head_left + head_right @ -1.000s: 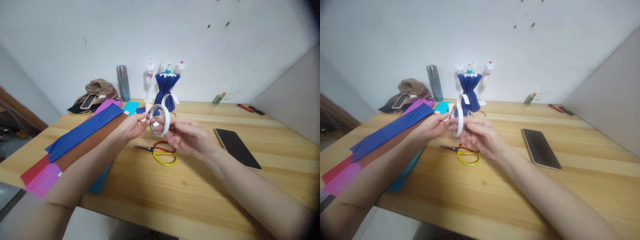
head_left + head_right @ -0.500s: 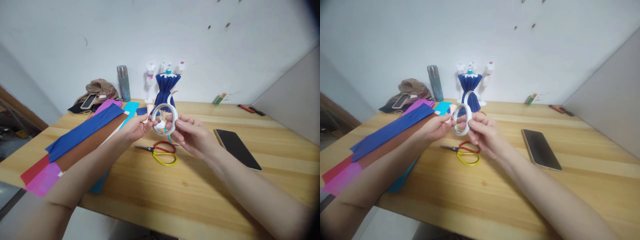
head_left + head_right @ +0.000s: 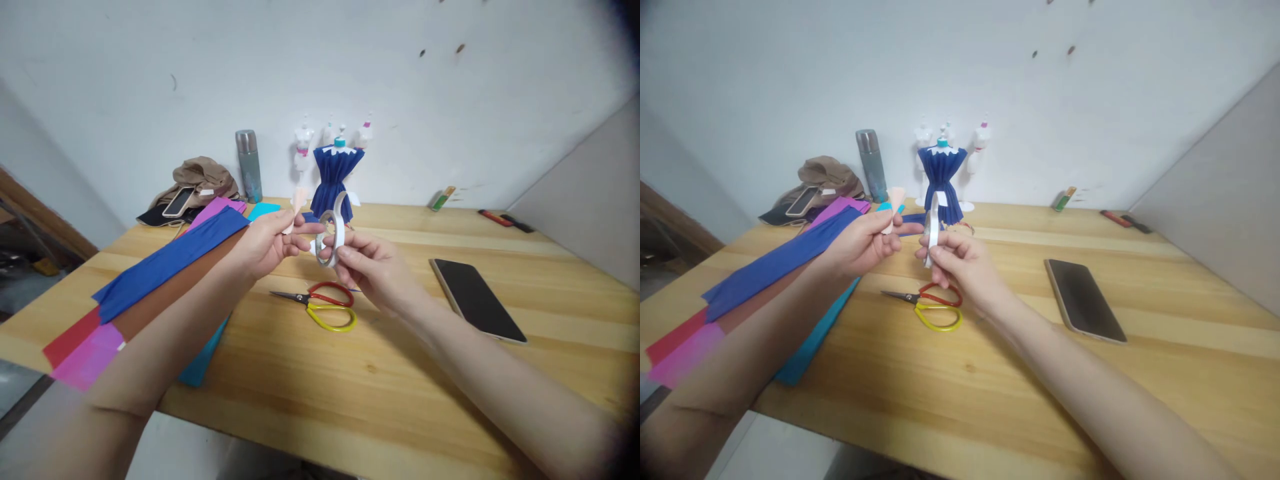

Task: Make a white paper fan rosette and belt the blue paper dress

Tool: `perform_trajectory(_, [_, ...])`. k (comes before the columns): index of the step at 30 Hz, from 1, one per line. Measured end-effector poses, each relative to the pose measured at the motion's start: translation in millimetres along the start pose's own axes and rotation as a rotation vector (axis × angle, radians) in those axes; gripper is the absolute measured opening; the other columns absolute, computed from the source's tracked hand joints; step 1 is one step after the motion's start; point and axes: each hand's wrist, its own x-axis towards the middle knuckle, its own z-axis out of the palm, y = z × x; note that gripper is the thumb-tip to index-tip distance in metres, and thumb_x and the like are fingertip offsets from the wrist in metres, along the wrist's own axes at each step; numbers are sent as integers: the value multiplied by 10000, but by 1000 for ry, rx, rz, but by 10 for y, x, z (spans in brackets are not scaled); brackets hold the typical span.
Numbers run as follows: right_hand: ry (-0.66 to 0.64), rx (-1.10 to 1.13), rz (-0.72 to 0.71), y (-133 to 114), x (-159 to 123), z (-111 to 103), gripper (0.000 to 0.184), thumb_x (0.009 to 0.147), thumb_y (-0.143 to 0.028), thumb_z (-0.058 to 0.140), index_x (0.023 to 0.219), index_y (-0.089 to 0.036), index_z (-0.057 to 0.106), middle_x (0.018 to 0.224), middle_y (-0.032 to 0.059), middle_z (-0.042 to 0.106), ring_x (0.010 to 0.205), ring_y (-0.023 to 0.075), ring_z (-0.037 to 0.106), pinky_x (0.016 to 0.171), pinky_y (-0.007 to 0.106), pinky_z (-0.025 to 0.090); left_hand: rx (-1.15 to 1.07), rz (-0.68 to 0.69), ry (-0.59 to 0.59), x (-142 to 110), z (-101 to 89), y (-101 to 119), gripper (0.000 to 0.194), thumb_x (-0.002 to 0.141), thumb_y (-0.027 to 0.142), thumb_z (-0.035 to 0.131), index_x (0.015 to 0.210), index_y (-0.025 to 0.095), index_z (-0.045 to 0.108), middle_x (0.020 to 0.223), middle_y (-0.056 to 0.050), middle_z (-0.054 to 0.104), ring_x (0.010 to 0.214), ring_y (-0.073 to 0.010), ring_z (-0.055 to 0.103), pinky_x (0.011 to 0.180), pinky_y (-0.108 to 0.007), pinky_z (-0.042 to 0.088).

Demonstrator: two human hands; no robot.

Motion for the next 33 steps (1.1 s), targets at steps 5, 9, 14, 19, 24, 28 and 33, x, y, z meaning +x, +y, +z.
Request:
perform_trajectory(5, [-8,-30,3,90,24,6,224,716,-347,799,845,-196,696,838,15,720,447,53,516,385,203,387,21,-9,37,6,11,-60,323,1026,183,387,755,128,554,842,-115,761,492,-72,635,446,-145,444])
perform_trajectory(9, [-33,-61,8,106,32,-28,253,748,-367,778,920,-194,715,820,17,714,428,46,482,368,202,337,49,52,25,37,-33,-80,299,1019,180,409,766,126,559,861,-122,761,503,-83,635,460,-167,441])
perform_trajectory(14, [-20,-31,5,73,33,-56,246,751,-390,780,897,-199,727,792,10,707,427,40,449,368,200,283,114,142,83,55,-77,-71,268,1002,195,477,755,126,556,812,-106,752,520,-109,679,467,-167,467])
perform_trajectory(19, [-56,16,11,143,43,-39,282,728,-407,808,912,-213,720,650,-27,642,465,77,516,419,212,400,81,4,-12,76,-89,-112,241,981,215,531,761,124,572,856,-131,757,699,-178,754,593,-220,569])
perform_trajectory(24, [-90,39,47,219,45,-17,315,700,-427,831,893,-206,717,607,-40,618,456,87,515,436,230,419,55,44,-6,100,-115,-134,262,987,206,515,746,125,577,847,-118,748,753,-176,750,755,-289,596])
perform_trajectory(28, [-77,15,23,190,50,-20,321,706,-427,824,907,-196,729,586,-39,601,430,75,463,397,214,336,114,60,0,85,-107,-109,286,988,233,528,730,121,580,876,-128,745,760,-182,749,766,-299,583])
perform_trajectory(33, [10,0,-30,138,69,-40,266,741,-405,796,893,-193,745,544,-47,568,417,61,397,384,206,287,259,125,-89,62,-63,-152,243,976,263,564,809,109,652,982,-149,759,841,-183,741,792,-289,571])
